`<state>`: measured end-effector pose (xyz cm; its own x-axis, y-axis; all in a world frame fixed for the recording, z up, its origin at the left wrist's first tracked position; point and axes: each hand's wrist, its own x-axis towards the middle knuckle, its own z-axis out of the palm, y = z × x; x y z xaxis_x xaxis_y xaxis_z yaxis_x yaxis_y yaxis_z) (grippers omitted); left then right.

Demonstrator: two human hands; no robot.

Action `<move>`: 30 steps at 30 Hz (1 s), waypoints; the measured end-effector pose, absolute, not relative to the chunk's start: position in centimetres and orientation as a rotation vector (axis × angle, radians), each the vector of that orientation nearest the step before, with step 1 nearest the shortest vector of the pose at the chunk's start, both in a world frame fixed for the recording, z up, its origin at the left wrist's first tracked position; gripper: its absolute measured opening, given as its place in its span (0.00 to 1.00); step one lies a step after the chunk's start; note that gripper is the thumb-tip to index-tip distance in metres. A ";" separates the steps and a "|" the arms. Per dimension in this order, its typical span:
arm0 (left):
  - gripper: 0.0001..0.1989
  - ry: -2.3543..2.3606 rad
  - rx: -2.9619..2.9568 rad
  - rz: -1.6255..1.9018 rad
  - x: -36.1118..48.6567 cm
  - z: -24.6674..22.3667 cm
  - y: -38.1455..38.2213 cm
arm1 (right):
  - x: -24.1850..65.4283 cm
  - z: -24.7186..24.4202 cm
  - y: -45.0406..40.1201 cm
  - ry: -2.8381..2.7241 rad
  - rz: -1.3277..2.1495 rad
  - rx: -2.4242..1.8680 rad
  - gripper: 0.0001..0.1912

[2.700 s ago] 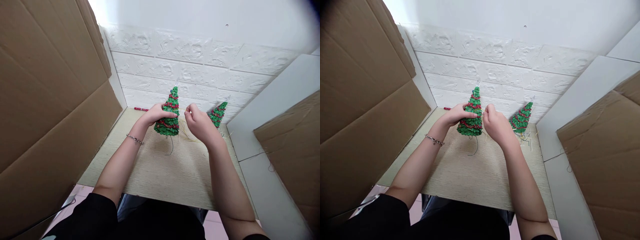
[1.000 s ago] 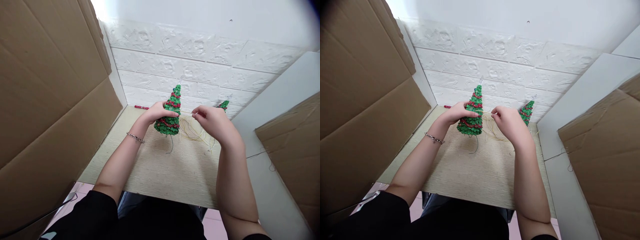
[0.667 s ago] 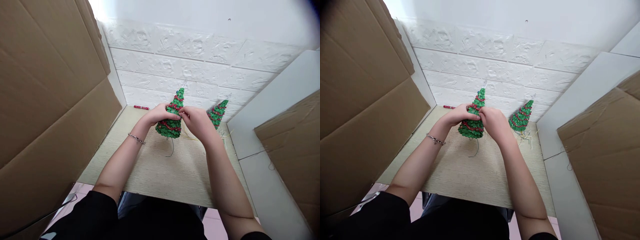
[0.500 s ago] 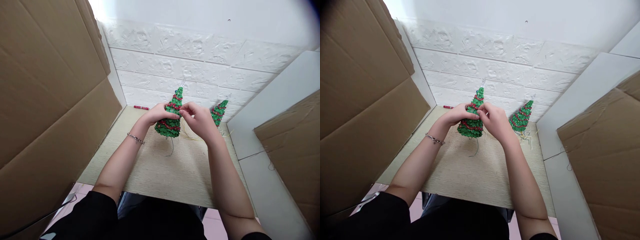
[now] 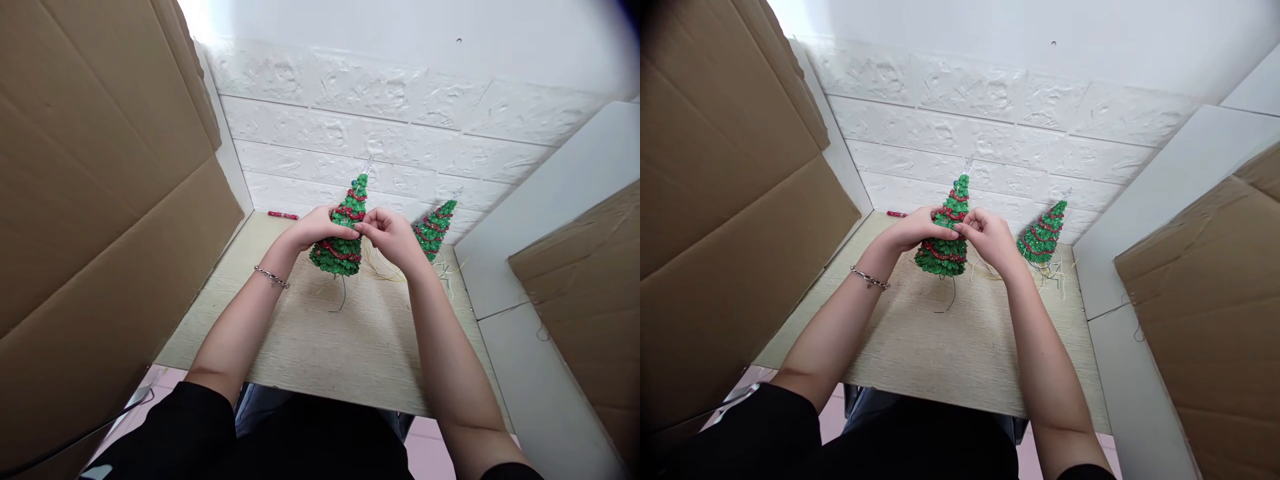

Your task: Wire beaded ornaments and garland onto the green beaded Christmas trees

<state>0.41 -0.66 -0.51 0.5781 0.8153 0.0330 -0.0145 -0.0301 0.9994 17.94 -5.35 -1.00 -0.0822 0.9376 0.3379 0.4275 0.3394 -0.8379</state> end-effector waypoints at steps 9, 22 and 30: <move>0.23 0.721 1.525 0.696 0.6 -0.3 -0.9 | 18.5 -0.3 -5.9 -1.763 0.668 -1.400 0.21; 0.27 0.805 1.476 0.845 -0.9 -0.5 0.3 | 19.4 -2.6 -4.1 -2.034 0.268 -2.180 0.19; 0.24 0.771 1.432 0.877 -1.3 -0.1 0.2 | 20.9 -6.8 -2.2 -2.095 0.483 -2.405 0.08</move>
